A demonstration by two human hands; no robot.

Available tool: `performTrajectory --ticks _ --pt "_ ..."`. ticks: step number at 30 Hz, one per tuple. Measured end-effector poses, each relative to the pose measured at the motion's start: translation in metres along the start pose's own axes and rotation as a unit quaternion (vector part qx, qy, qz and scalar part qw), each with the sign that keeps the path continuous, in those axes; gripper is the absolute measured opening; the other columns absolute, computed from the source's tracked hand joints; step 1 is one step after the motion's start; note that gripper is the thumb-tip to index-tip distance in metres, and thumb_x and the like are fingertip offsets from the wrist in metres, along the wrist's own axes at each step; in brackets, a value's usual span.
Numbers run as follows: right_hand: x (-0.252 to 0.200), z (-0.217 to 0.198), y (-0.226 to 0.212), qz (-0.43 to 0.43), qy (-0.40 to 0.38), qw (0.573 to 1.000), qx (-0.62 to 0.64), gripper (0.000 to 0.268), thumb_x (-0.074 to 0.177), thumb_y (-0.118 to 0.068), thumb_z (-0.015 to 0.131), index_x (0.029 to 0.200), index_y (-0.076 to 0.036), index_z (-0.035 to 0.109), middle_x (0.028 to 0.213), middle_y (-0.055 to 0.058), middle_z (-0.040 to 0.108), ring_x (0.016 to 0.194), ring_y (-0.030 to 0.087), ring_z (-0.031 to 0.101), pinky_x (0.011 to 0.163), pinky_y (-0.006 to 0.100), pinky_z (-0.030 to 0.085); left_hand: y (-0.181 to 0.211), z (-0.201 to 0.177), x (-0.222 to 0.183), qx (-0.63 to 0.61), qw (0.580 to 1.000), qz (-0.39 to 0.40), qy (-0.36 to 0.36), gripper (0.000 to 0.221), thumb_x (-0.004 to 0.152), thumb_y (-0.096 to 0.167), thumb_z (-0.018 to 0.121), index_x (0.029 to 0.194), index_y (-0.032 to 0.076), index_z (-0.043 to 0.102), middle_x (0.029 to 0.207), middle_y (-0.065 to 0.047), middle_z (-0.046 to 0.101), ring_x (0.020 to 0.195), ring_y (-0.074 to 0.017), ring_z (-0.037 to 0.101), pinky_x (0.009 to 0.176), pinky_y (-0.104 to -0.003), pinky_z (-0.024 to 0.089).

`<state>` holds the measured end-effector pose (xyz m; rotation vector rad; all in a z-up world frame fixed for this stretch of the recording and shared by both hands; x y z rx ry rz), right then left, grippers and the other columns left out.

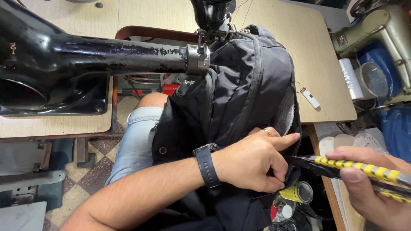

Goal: The person uses a utility knife to cut away a damaged portion of a backpack strap near a sewing machine.

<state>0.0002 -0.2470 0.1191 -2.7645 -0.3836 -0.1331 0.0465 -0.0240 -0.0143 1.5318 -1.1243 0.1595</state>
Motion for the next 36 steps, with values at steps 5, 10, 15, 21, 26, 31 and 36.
performTrajectory --ticks 5,10,15,21,26,31,36 --pt "-0.002 0.002 0.006 0.017 -0.039 0.999 -0.035 0.036 0.092 -0.037 0.06 0.117 -0.022 0.081 0.11 -0.004 0.085 0.085 0.017 0.079 0.081 0.032 0.056 -0.005 -0.003 0.002 -0.031 0.999 0.0 -0.025 0.017 0.076 0.018 0.074 0.063 0.026 0.065 0.094 -0.002 0.079 0.15 -0.0406 0.055 0.109 -0.046 0.041" --pt "-0.004 0.001 0.001 0.017 -0.055 0.997 -0.056 0.036 0.09 -0.04 0.061 0.116 -0.026 0.081 0.09 -0.004 0.086 0.065 0.018 0.078 0.068 0.031 0.057 -0.011 -0.01 0.003 -0.075 0.996 0.0 -0.055 0.017 0.078 0.018 0.072 0.065 0.024 0.064 0.07 0.008 0.072 0.155 -0.0377 0.047 0.112 -0.043 0.038" --pt "-0.024 0.015 0.003 0.012 0.121 0.992 0.041 0.048 0.119 -0.024 0.035 0.113 0.008 0.07 0.119 0.022 0.072 0.109 0.029 0.068 0.106 0.037 0.049 -0.012 -0.015 0.001 -0.162 0.98 0.011 -0.116 0.015 0.083 0.021 0.076 0.069 0.022 0.069 0.071 0.012 0.073 0.166 -0.0352 0.026 0.126 -0.042 0.026" --pt "-0.029 0.016 -0.024 0.095 0.117 0.985 0.081 0.052 0.109 -0.038 0.042 0.111 0.005 0.072 0.116 0.02 0.074 0.096 0.026 0.066 0.084 0.032 0.045 -0.014 -0.014 -0.001 -0.152 0.979 0.022 -0.132 0.015 0.085 0.027 0.076 0.071 0.023 0.071 0.079 0.01 0.078 0.167 -0.0305 0.019 0.125 -0.044 0.026" --pt "-0.013 0.011 -0.035 0.069 0.061 0.996 0.0 0.037 0.101 -0.035 0.054 0.108 -0.01 0.08 0.093 0.007 0.08 0.078 0.019 0.074 0.073 0.031 0.054 -0.011 -0.015 0.0 -0.133 0.983 0.018 -0.129 0.012 0.082 0.029 0.077 0.072 0.024 0.072 0.101 -0.007 0.083 0.166 -0.0319 0.021 0.122 -0.042 0.029" --pt "-0.012 0.012 -0.033 0.048 0.038 0.998 0.0 0.03 0.098 -0.032 0.06 0.107 -0.012 0.08 0.096 0.006 0.081 0.072 0.018 0.074 0.069 0.031 0.053 -0.012 -0.02 0.0 -0.143 0.979 0.025 -0.141 0.014 0.082 0.026 0.076 0.07 0.024 0.07 0.087 0.004 0.082 0.167 -0.0332 0.02 0.121 -0.041 0.028" --pt "-0.033 0.03 0.051 0.062 0.133 0.981 0.13 0.033 0.117 -0.023 0.047 0.109 0.0 0.068 0.092 0.017 0.07 0.057 0.017 0.061 0.053 0.024 0.043 -0.018 -0.025 -0.004 -0.188 0.968 0.011 -0.169 0.009 0.084 0.034 0.078 0.081 0.026 0.075 0.156 -0.034 0.054 0.169 -0.027 0.011 0.12 -0.036 0.027"
Point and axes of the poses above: each hand's wrist, its own x-axis towards the middle knuckle, its own z-axis out of the palm, y = z × x, the point moved 2 cm from there along x, towards the middle knuckle
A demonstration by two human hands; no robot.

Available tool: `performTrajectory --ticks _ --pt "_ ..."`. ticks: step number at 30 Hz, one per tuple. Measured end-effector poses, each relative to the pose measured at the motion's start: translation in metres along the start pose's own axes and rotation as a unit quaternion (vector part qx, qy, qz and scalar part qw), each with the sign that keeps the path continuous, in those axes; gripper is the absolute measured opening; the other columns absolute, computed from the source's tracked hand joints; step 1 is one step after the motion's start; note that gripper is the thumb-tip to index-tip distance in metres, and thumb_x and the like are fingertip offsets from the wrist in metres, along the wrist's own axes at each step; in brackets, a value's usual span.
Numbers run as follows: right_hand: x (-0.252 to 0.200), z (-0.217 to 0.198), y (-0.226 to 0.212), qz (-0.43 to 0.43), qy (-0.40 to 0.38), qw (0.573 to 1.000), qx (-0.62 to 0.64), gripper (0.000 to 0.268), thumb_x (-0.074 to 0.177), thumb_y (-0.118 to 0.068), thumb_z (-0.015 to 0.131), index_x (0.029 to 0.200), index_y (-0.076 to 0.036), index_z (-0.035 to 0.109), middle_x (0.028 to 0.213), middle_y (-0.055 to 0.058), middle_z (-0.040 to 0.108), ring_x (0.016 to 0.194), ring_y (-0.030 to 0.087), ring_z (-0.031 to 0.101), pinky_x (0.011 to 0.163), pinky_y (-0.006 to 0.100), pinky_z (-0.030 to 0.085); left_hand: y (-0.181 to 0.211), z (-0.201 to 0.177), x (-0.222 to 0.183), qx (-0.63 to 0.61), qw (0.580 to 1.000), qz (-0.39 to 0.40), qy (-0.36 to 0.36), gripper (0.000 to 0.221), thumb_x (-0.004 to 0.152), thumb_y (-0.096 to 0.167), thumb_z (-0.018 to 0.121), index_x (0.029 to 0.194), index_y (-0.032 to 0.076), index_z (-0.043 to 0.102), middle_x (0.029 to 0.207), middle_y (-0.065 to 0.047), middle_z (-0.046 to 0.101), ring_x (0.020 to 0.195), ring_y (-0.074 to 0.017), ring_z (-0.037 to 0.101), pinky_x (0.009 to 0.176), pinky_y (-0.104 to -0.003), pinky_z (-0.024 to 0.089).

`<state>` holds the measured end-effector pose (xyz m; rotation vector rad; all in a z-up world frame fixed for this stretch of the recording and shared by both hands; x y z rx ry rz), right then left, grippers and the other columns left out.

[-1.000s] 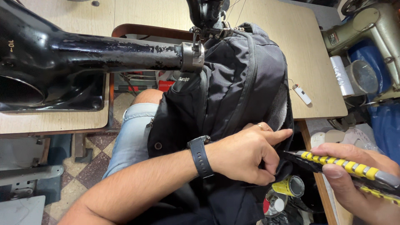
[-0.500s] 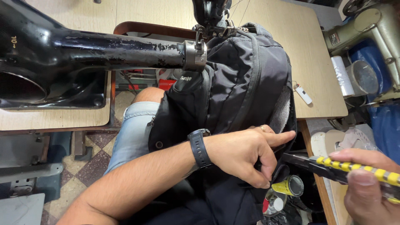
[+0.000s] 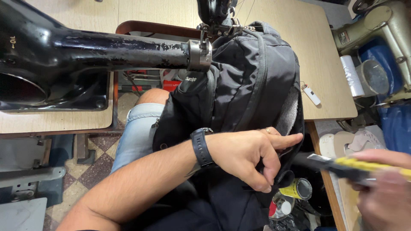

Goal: The person uses a utility knife to cut away a damaged portion of a backpack strap near a sewing machine.

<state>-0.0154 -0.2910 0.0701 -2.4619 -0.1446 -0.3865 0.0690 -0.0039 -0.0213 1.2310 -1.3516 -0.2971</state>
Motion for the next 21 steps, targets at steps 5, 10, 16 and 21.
performTrajectory --ticks 5,10,16,21 --pt "-0.006 0.042 -0.059 0.007 0.137 0.99 0.019 0.039 0.129 -0.015 0.031 0.16 0.008 0.037 0.097 0.033 0.064 0.069 0.033 0.064 0.062 0.036 0.052 0.016 -0.004 0.001 -0.008 1.0 -0.013 0.014 0.011 0.086 0.03 0.076 0.078 0.023 0.071 0.093 0.003 0.081 0.171 -0.0313 0.013 0.126 -0.041 0.023" --pt "0.001 0.078 -0.077 0.117 0.109 0.978 0.134 0.029 0.113 0.009 0.039 0.141 0.005 0.036 0.104 0.039 0.07 0.086 0.043 0.076 0.069 0.044 0.064 0.038 -0.008 0.011 0.041 0.996 -0.032 0.079 0.012 0.083 0.018 0.073 0.074 0.022 0.066 0.092 0.005 0.078 0.166 -0.0277 0.03 0.118 -0.037 0.041" --pt "0.009 0.085 -0.077 0.187 0.062 0.953 0.23 0.058 0.091 0.003 0.074 0.14 -0.009 0.046 0.087 0.005 0.053 0.075 0.011 0.056 0.078 0.024 0.05 0.075 -0.015 0.025 0.426 0.893 0.007 0.148 0.013 0.076 0.017 0.063 0.077 0.01 0.074 0.101 -0.002 0.08 0.076 -0.0348 0.068 0.062 -0.048 0.046" --pt "0.006 0.093 -0.058 0.141 0.11 0.913 0.367 0.064 0.083 -0.003 0.082 0.138 -0.01 0.05 0.091 0.004 0.063 0.077 0.007 0.062 0.077 0.022 0.057 0.099 0.001 0.044 0.513 0.849 -0.1 0.072 0.022 0.091 0.023 0.058 0.103 0.016 0.075 0.085 -0.001 0.076 0.087 -0.0301 0.069 0.082 -0.045 0.047"
Point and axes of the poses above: each hand's wrist, its own x-axis towards the middle knuckle, its own z-axis out of the palm, y = z × x, the point moved 2 cm from there along x, towards the middle knuckle
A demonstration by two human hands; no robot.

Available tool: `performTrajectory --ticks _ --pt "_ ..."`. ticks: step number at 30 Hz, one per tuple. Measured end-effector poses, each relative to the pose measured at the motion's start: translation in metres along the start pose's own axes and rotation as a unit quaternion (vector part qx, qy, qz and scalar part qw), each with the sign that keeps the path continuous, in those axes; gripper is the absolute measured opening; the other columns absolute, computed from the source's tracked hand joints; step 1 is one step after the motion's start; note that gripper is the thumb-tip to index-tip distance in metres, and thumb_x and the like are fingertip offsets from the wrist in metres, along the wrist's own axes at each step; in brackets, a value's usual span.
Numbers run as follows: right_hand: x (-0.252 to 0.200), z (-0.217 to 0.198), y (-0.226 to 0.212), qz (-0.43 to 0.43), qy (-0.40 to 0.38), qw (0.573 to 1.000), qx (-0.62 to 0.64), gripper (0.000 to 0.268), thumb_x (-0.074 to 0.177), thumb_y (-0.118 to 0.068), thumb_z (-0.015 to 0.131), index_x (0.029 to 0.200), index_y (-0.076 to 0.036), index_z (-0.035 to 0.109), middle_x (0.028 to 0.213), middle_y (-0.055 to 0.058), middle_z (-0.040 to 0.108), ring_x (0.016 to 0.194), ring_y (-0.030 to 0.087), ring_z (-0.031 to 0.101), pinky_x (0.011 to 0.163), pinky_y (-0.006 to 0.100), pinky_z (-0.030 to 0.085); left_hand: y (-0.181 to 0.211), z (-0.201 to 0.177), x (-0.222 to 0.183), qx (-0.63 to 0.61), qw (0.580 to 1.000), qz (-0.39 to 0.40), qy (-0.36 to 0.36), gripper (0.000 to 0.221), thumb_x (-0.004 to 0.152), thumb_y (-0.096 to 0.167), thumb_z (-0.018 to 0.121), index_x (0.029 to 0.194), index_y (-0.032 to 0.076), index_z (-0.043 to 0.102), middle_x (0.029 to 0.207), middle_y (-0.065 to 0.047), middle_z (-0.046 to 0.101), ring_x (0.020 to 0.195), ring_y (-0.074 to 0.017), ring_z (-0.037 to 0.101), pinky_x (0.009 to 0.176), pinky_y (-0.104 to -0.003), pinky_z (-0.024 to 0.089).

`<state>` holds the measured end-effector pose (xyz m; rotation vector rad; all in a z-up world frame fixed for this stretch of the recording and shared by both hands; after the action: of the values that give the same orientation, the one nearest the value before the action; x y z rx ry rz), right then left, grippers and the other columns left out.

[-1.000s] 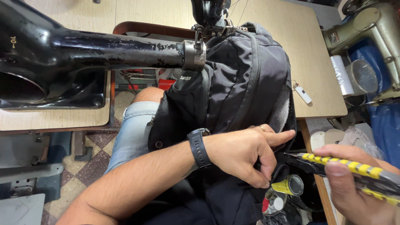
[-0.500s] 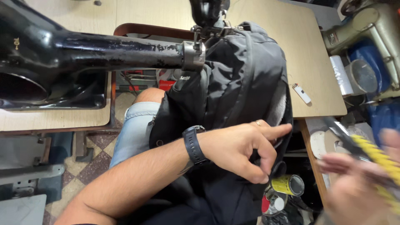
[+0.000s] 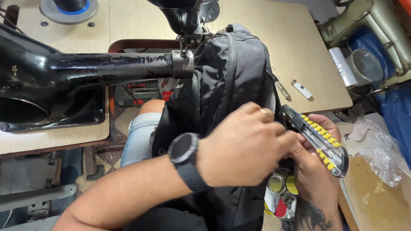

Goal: The person uses a utility knife to cut away a damaged portion of a backpack strap near a sewing machine.

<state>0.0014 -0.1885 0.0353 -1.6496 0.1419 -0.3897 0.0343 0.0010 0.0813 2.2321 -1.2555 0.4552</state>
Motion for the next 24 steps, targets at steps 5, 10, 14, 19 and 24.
performTrajectory --ticks 5,10,14,19,24 --pt "0.0 -0.001 0.017 -0.019 -0.005 0.998 0.062 0.059 0.089 0.002 0.075 0.14 -0.01 0.047 0.093 0.004 0.064 0.079 0.009 0.067 0.074 0.02 0.058 -0.008 0.04 0.005 0.025 0.999 -0.005 0.043 0.017 0.101 0.022 0.061 0.092 0.022 0.076 0.083 -0.001 0.065 0.081 -0.0289 0.063 0.071 -0.045 0.046" --pt "-0.004 0.005 0.019 -0.042 0.049 0.997 0.032 0.055 0.094 0.003 0.071 0.141 -0.011 0.045 0.085 0.006 0.065 0.078 0.01 0.064 0.076 0.02 0.056 -0.012 0.043 -0.012 -0.015 0.991 0.082 0.1 0.012 0.098 0.017 0.063 0.09 0.014 0.071 0.098 -0.003 0.059 0.096 -0.0274 0.057 0.082 -0.042 0.046" --pt "-0.007 0.008 0.021 -0.064 0.067 0.996 0.008 0.055 0.093 0.004 0.07 0.139 -0.01 0.043 0.081 0.004 0.062 0.067 0.01 0.058 0.072 0.024 0.054 -0.02 0.062 -0.022 -0.101 0.99 0.045 0.088 0.013 0.092 0.011 0.061 0.08 0.01 0.067 0.119 -0.002 0.075 0.101 -0.0294 0.062 0.079 -0.043 0.044" --pt "-0.02 -0.004 -0.009 -0.07 0.059 0.989 -0.12 0.041 0.109 -0.013 0.062 0.142 -0.004 0.039 0.09 0.018 0.066 0.072 0.023 0.066 0.072 0.032 0.063 -0.023 0.073 -0.022 -0.181 0.977 0.043 0.106 0.011 0.081 0.013 0.067 0.07 0.013 0.064 0.123 -0.004 0.077 0.098 -0.0326 0.065 0.083 -0.046 0.047" --pt "-0.013 -0.154 -0.017 0.47 -0.171 0.809 0.309 0.096 0.118 -0.085 0.034 0.13 0.001 0.074 0.047 -0.024 0.041 0.048 0.021 0.041 0.037 0.041 0.037 -0.023 0.083 -0.019 -0.2 0.976 0.0 0.084 0.016 0.073 0.021 0.075 0.063 0.02 0.063 0.122 -0.002 0.079 0.103 -0.0278 0.066 0.078 -0.045 0.046"
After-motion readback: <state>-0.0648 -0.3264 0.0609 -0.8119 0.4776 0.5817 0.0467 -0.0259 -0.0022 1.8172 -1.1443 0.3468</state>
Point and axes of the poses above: each hand's wrist, its own x-axis towards the middle knuckle, its own z-axis out of the palm, y = z × x, the point moved 2 cm from there along x, towards the middle knuckle
